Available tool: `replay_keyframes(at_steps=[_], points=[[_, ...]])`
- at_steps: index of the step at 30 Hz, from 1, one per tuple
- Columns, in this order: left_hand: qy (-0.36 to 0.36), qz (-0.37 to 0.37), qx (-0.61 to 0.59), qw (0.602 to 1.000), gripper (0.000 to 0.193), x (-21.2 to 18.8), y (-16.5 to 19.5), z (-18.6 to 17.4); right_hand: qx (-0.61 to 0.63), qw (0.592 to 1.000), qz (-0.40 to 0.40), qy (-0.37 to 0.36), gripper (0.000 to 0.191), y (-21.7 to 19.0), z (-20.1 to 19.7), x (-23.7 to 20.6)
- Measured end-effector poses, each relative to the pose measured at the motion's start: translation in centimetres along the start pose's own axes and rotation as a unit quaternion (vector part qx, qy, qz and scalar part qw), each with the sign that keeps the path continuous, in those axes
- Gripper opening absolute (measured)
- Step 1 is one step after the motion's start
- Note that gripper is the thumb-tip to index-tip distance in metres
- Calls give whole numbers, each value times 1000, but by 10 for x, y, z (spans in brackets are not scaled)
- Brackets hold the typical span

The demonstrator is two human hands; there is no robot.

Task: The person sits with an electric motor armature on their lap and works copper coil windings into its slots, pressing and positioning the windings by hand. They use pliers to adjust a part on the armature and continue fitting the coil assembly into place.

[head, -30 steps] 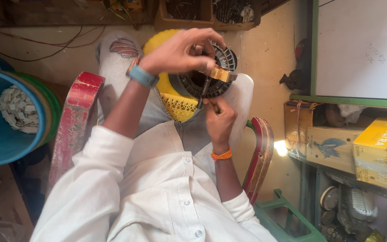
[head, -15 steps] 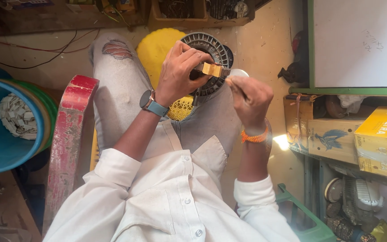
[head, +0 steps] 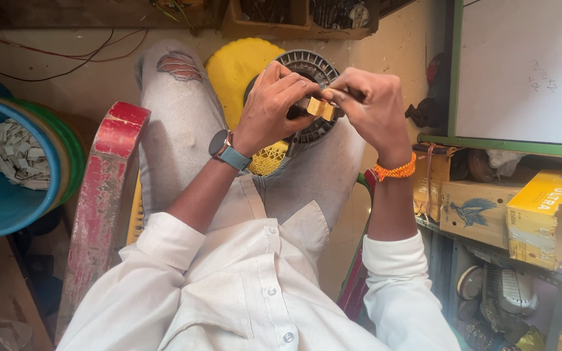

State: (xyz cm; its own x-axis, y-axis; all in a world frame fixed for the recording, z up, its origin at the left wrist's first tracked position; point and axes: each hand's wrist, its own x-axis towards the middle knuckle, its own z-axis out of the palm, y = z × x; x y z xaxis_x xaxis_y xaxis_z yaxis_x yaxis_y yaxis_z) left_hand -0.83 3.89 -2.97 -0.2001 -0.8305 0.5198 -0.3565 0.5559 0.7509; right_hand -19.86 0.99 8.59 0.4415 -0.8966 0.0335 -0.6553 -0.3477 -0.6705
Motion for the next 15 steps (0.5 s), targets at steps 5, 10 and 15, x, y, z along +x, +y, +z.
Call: replay_keyframes(at_steps=[5,10,15], points=[[-113,-91,-168,975,56,8,-11,-18,71,996,42,-15,10,18,6,23],[-149,-163,-429,876,38,25,-28,-22,46,997,55,-2,9,35,18,40],[-147,-281,-477,820,42,38,-38,2,28,997,63,33,10,32,21,45]])
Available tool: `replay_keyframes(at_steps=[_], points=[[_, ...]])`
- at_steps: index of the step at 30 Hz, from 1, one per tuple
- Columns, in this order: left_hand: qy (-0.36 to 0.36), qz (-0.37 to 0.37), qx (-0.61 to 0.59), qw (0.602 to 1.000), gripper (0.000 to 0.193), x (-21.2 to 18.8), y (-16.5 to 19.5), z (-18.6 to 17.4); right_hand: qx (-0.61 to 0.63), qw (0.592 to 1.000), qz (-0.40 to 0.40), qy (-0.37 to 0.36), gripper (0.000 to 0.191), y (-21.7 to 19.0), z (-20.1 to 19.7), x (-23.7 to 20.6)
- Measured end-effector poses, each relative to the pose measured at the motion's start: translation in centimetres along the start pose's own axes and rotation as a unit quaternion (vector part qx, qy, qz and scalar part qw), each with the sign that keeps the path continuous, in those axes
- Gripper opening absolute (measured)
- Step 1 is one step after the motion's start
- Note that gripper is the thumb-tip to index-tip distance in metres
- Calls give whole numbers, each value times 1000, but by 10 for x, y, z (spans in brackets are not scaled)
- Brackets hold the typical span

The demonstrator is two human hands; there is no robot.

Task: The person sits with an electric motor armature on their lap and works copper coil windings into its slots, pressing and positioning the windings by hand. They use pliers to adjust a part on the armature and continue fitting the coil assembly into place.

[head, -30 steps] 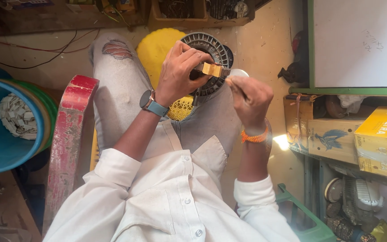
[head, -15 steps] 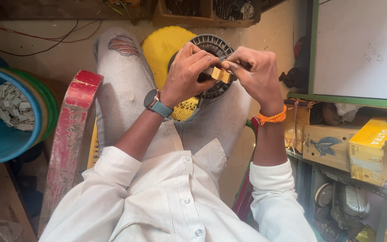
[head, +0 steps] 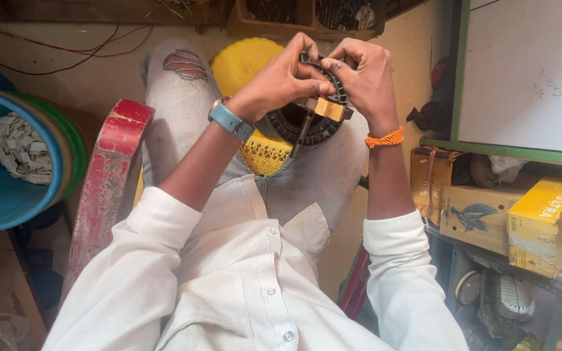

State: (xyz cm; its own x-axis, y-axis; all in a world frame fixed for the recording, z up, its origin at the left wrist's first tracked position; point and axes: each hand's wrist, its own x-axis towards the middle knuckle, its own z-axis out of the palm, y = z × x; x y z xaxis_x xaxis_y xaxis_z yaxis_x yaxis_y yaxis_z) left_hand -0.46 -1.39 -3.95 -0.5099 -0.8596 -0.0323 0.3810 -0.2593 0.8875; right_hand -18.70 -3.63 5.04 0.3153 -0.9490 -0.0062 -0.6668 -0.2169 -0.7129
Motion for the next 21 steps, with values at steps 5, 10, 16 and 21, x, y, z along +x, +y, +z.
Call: replay_keyframes(at_steps=[5,10,16,21], points=[[-98,60,-2,993,48,1,-1,-22,-46,997,-25,48,9,-32,-16,-32],[-149,93,31,984,52,-1,7,-29,-62,990,-36,125,14,-62,7,-89],[-176,152,156,960,42,5,18,-33,4,981,100,166,15,-49,58,-135],[-140,128,194,963,38,2,27,-28,162,954,197,154,12,-20,81,-161]])
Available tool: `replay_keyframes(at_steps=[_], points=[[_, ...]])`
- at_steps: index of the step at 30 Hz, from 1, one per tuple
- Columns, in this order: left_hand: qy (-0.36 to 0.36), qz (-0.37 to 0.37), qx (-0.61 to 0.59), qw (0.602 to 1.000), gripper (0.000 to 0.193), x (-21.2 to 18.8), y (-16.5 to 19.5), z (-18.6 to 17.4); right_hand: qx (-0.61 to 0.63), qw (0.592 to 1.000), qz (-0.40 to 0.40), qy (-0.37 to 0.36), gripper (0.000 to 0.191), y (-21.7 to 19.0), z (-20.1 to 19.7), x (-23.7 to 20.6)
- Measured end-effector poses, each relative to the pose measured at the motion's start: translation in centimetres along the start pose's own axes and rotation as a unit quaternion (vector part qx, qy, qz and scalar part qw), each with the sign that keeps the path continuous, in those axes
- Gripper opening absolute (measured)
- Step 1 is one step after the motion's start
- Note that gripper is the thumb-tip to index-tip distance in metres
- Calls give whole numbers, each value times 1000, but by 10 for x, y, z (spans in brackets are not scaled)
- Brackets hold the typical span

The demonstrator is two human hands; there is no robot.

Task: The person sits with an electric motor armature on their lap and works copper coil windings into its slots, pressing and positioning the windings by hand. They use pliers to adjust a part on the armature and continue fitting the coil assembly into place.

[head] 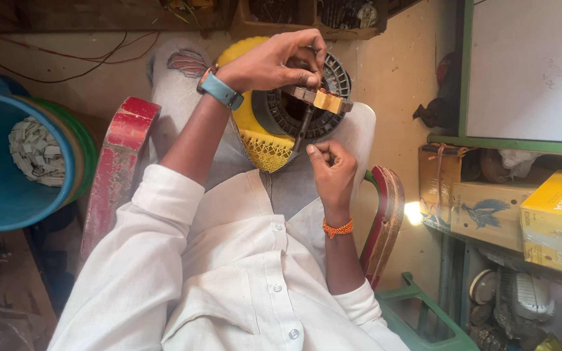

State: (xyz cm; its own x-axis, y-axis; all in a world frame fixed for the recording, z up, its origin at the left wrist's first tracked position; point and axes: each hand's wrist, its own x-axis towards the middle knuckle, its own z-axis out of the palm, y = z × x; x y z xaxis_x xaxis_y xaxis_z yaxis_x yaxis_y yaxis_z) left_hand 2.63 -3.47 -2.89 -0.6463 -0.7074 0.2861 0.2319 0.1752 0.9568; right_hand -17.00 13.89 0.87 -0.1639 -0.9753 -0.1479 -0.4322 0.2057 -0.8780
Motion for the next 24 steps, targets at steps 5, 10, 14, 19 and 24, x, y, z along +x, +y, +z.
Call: replay_keyframes(at_steps=[5,10,14,19,24], points=[[87,6,90,992,51,-22,18,23,13,999,25,34,12,24,-11,2],[145,35,209,967,51,-42,25,48,43,999,26,21,14,37,-21,0],[164,13,132,977,47,-43,24,49,34,999,-8,-7,17,37,-20,-4],[228,64,171,956,32,-50,23,51,93,991,57,-74,27,23,-14,-5],[161,89,249,951,49,-55,30,45,164,976,63,-128,32,2,-7,7]])
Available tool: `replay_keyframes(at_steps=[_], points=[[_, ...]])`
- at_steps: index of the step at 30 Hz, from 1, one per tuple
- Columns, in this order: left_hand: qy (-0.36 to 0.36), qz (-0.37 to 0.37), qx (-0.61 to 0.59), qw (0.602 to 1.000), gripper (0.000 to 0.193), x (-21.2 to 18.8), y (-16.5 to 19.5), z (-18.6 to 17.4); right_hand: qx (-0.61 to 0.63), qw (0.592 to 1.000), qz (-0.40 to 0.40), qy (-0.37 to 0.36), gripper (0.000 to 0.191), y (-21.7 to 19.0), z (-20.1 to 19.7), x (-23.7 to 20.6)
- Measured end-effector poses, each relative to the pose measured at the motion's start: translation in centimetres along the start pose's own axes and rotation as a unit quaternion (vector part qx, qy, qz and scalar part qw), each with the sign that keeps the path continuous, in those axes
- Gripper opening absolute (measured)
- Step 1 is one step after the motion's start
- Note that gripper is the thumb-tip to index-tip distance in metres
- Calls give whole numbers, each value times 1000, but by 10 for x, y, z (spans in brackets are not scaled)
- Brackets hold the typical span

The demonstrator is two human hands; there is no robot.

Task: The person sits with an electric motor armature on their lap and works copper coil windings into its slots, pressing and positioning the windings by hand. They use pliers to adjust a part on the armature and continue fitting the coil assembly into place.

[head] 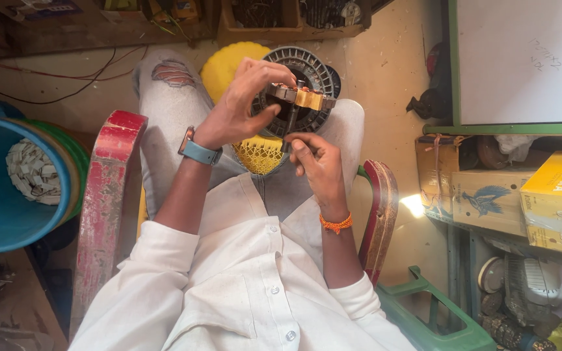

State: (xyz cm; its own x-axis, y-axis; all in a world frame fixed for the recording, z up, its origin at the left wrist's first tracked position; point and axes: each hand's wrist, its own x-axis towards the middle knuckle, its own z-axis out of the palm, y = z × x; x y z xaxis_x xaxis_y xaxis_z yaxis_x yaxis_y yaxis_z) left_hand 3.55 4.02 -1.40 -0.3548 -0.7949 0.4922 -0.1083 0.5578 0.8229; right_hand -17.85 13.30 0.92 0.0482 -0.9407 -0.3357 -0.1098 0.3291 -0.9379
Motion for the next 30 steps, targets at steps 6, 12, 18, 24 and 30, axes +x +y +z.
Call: replay_keyframes(at_steps=[6,12,18,24,30], points=[[51,34,110,992,57,-1,18,11,192,981,-11,-39,33,-6,5,7],[156,82,165,971,18,-2,18,24,208,976,-25,-55,35,5,6,4],[142,81,158,974,11,29,-2,16,92,993,-47,-49,42,7,14,-1],[5,80,78,994,13,64,-18,6,57,996,-49,-54,47,4,14,-6],[20,68,65,995,13,77,0,11,-16,999,-33,-27,45,11,3,-14]])
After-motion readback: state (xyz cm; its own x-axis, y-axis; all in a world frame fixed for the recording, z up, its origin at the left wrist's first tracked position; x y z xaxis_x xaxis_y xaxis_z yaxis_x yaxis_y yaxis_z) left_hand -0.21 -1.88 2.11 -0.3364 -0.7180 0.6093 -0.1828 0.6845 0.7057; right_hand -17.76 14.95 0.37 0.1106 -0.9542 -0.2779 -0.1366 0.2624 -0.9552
